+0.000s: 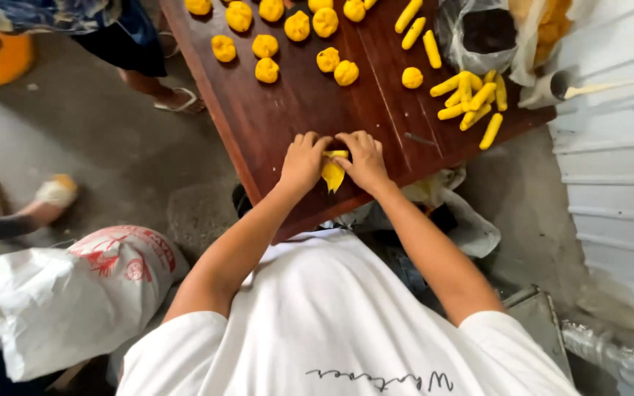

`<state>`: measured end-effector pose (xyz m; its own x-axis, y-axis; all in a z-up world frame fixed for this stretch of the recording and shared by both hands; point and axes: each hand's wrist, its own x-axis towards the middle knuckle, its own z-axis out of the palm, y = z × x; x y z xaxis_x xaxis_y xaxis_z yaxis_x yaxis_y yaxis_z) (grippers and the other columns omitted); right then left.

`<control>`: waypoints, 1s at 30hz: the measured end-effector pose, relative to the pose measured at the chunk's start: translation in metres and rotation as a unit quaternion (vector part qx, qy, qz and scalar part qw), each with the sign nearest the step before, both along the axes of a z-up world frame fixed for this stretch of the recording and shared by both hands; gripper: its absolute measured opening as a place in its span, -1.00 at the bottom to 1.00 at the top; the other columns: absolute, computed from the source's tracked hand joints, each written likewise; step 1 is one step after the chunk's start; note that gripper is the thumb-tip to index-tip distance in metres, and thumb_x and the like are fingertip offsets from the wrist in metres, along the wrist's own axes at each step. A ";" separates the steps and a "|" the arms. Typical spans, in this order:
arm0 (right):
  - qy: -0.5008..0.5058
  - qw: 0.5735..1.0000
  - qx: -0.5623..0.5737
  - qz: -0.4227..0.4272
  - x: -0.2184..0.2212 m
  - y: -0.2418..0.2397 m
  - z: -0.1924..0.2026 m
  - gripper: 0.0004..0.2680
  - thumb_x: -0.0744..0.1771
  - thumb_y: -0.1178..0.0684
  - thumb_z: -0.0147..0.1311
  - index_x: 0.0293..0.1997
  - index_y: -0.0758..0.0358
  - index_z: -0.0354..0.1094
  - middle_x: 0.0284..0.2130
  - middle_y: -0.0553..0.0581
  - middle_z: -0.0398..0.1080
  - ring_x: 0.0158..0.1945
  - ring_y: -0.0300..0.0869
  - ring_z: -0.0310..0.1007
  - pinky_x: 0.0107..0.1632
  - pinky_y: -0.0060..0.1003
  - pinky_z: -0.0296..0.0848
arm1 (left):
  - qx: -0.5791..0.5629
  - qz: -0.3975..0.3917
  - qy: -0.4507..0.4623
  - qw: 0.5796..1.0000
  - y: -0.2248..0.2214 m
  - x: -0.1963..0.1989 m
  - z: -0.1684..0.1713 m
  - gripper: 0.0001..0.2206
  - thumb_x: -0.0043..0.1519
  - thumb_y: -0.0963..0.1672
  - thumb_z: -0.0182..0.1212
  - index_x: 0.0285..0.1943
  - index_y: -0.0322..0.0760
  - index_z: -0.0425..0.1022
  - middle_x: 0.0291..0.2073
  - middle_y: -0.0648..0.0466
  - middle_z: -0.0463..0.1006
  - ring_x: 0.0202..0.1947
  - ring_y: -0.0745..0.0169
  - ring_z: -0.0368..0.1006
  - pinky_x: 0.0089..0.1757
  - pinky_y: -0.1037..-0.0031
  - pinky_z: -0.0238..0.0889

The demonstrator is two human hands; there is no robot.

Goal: Shaping and rolling portions of yellow dough into cylindrical shapes on a wooden table.

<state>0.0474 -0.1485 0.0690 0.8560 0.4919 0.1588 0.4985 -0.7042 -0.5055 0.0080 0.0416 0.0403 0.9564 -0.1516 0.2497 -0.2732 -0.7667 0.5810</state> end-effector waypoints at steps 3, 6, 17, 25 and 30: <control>0.029 0.999 -0.018 0.013 -0.013 -0.013 -0.011 -0.76 0.22 0.03 0.37 -0.10 0.09 0.45 -0.17 0.08 0.38 0.02 -0.02 0.37 0.10 -0.03 0.22 | -0.041 -0.004 -0.009 0.999 -0.003 -0.010 -0.002 -0.77 0.07 -0.11 0.38 -0.11 -0.17 0.58 -0.17 -0.06 0.49 -0.09 -0.15 0.39 -0.10 0.14 0.29; 0.051 0.999 0.002 -0.008 -0.017 -0.015 -0.011 -0.74 0.21 0.00 0.40 -0.12 0.11 0.44 -0.14 0.05 0.39 0.04 -0.05 0.38 0.10 -0.03 0.20 | -0.022 0.020 0.029 0.999 -0.014 -0.025 -0.002 -0.77 0.01 -0.13 0.42 -0.16 -0.15 0.58 -0.18 -0.05 0.48 -0.09 -0.16 0.39 -0.10 0.12 0.30; 0.075 0.995 -0.057 0.015 -0.008 -0.021 -0.022 -0.61 0.14 -0.09 0.42 -0.02 0.00 0.35 -0.11 0.08 0.39 0.09 0.01 0.37 0.13 0.05 0.18 | 0.011 0.055 0.091 0.994 -0.007 -0.040 0.009 -0.60 -0.02 -0.13 0.46 0.01 -0.12 0.46 -0.05 -0.10 0.47 0.01 -0.22 0.39 -0.03 0.08 0.31; -0.143 0.975 -0.150 -0.081 -0.008 0.050 -0.025 -0.52 0.42 -0.14 -0.01 0.42 0.46 0.11 0.36 0.38 0.17 0.47 0.17 0.04 0.47 0.25 -0.09 | -0.052 0.174 -0.026 0.983 0.070 -0.001 0.018 -0.56 0.28 -0.14 0.30 0.35 -0.27 0.36 0.13 -0.23 0.40 0.15 -0.31 0.32 0.13 0.05 0.20; -0.037 0.984 -0.174 0.003 -0.132 0.033 -0.026 -0.40 0.34 -0.21 -0.03 0.40 0.61 0.03 0.40 0.54 -0.01 0.50 0.28 -0.11 0.42 0.31 -0.13 | -0.034 0.151 -0.045 0.987 0.091 0.021 0.024 -0.59 0.24 -0.15 0.28 0.29 -0.27 0.39 0.11 -0.22 0.41 0.13 -0.29 0.32 0.14 0.04 0.18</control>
<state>-0.0851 -0.1154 0.0435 0.8458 0.5319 0.0410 0.5288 -0.8258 -0.1961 0.0294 0.1325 0.0641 0.9291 0.1573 0.3348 -0.0907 -0.7806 0.6184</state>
